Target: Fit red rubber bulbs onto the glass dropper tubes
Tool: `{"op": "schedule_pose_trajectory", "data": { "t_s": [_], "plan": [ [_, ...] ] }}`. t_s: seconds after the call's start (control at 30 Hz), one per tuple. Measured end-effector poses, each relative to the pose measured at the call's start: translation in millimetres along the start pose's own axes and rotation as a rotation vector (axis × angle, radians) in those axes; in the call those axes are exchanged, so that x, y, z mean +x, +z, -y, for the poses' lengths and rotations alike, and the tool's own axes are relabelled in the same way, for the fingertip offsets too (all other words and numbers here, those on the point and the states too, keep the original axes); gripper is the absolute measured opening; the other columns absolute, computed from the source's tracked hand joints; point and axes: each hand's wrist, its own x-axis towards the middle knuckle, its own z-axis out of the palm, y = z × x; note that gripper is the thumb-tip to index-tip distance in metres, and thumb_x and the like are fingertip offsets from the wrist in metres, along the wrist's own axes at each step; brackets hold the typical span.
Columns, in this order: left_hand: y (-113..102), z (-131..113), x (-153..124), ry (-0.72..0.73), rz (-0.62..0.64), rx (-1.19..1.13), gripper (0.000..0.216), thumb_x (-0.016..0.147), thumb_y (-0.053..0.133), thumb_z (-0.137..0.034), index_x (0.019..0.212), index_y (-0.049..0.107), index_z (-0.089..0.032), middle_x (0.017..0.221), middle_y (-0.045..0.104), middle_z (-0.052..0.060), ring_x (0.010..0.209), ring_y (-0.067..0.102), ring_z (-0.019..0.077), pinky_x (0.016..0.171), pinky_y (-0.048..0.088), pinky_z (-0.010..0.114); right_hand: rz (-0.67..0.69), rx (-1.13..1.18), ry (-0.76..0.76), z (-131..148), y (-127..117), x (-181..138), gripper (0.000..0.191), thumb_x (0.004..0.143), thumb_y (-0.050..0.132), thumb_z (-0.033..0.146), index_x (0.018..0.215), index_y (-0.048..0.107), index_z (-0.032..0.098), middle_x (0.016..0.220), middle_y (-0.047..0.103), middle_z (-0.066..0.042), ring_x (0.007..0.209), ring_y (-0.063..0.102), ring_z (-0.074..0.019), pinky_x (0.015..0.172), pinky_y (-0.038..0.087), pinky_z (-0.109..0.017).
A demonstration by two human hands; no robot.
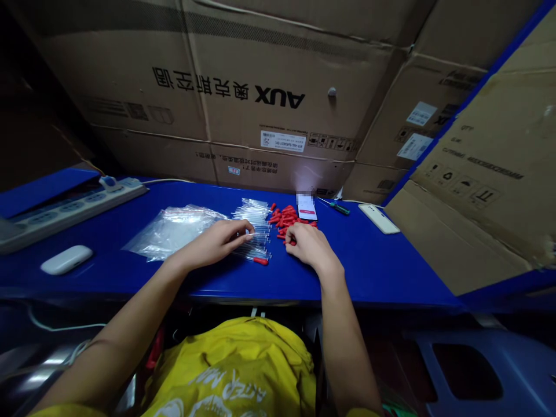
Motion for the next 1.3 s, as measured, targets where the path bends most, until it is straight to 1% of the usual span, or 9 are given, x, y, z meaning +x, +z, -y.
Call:
{"op": "schedule_pose_trajectory", "data": {
  "t_s": [0.07, 0.13, 0.23, 0.33, 0.47, 0.63, 0.87, 1.13, 1.3],
  "plan": [
    [-0.4, -0.7, -0.1, 0.0, 0.0, 0.002, 0.023, 0.111, 0.05, -0.035, 0.11, 0.068, -0.021, 0.106, 0.076, 0.005, 0.094, 0.069, 0.0216, 0.083, 0.047, 0.031, -0.031, 0.052, -0.038, 0.3, 0.7, 0.2, 0.007, 0.086, 0.07, 0.014, 0.088, 0.071, 0.021, 0.101, 0.077, -0.003, 0.085, 0.064, -0.0169, 0.073, 0.038, -0.026],
    [-1.1, -2.1, 0.1, 0.005, -0.002, 0.003, 0.024, 0.111, 0.05, -0.036, 0.109, 0.068, -0.021, 0.105, 0.076, 0.005, 0.092, 0.07, 0.0214, 0.082, 0.047, 0.031, -0.069, 0.136, -0.067, 2.5, 0.7, 0.1, 0.008, 0.085, 0.07, 0.014, 0.089, 0.071, 0.02, 0.095, 0.076, -0.002, 0.084, 0.065, -0.0164, 0.075, 0.04, -0.026],
    [-2.1, -5.0, 1.5, 0.045, -0.009, 0.001, 0.027, 0.112, 0.049, -0.038, 0.109, 0.07, -0.021, 0.105, 0.077, 0.006, 0.094, 0.071, 0.0217, 0.085, 0.048, 0.031, -0.117, 0.311, -0.144, 9.9, 0.2, -0.8, 0.008, 0.087, 0.068, 0.015, 0.091, 0.071, 0.02, 0.086, 0.075, 0.0, 0.078, 0.065, -0.0154, 0.075, 0.044, -0.026],
    [-2.9, -7.5, 3.1, 0.085, -0.011, 0.005, 0.029, 0.112, 0.049, -0.038, 0.111, 0.072, -0.021, 0.108, 0.079, 0.006, 0.098, 0.072, 0.0224, 0.088, 0.049, 0.032, -0.168, 0.462, -0.231, 19.6, 1.5, -0.9, 0.005, 0.089, 0.067, 0.018, 0.092, 0.071, 0.02, 0.087, 0.075, 0.0, 0.076, 0.066, -0.0148, 0.075, 0.048, -0.026],
    [-4.0, -7.7, 3.5, 0.092, -0.024, 0.023, 0.029, 0.111, 0.05, -0.037, 0.113, 0.074, -0.021, 0.11, 0.08, 0.007, 0.099, 0.073, 0.023, 0.088, 0.05, 0.032, -0.167, 0.611, -0.245, 27.0, 7.9, 2.0, 0.011, 0.09, 0.071, 0.024, 0.101, 0.073, 0.02, 0.088, 0.076, -0.001, 0.072, 0.066, -0.0145, 0.07, 0.052, -0.026],
    [-5.7, -7.1, 2.6, 0.088, -0.057, 0.036, 0.032, 0.111, 0.05, -0.038, 0.113, 0.077, -0.022, 0.111, 0.081, 0.008, 0.101, 0.074, 0.0234, 0.089, 0.051, 0.033, -0.22, 0.591, -0.284, 26.4, 12.0, 5.4, 0.012, 0.092, 0.071, 0.024, 0.1, 0.078, 0.018, 0.088, 0.078, -0.003, 0.07, 0.065, -0.0142, 0.07, 0.053, -0.027],
    [-5.0, -7.9, 2.9, 0.078, -0.095, 0.05, 0.036, 0.112, 0.048, -0.041, 0.111, 0.078, -0.022, 0.107, 0.081, 0.008, 0.098, 0.074, 0.023, 0.086, 0.051, 0.033, -0.289, 0.582, -0.279, 24.6, 11.1, 5.9, 0.014, 0.093, 0.073, 0.029, 0.098, 0.081, 0.019, 0.089, 0.079, -0.004, 0.072, 0.067, -0.0154, 0.07, 0.053, -0.029],
    [-2.3, -7.1, 3.0, 0.058, -0.129, 0.034, 0.035, 0.114, 0.046, -0.043, 0.115, 0.073, -0.022, 0.109, 0.08, 0.006, 0.097, 0.074, 0.0224, 0.086, 0.049, 0.032, -0.319, 0.679, -0.256, 27.0, 11.4, 6.1, 0.013, 0.089, 0.077, 0.029, 0.097, 0.08, 0.019, 0.085, 0.079, -0.004, 0.069, 0.066, -0.015, 0.068, 0.054, -0.028],
    [-3.1, -8.1, 2.6, 0.069, -0.145, 0.012, 0.032, 0.113, 0.049, -0.041, 0.114, 0.074, -0.022, 0.109, 0.08, 0.006, 0.096, 0.074, 0.021, 0.084, 0.049, 0.031, -0.335, 0.737, -0.248, 28.7, 11.5, 6.0, 0.014, 0.087, 0.081, 0.03, 0.095, 0.081, 0.019, 0.084, 0.08, -0.003, 0.068, 0.068, -0.0151, 0.066, 0.055, -0.028]
  ]
}}
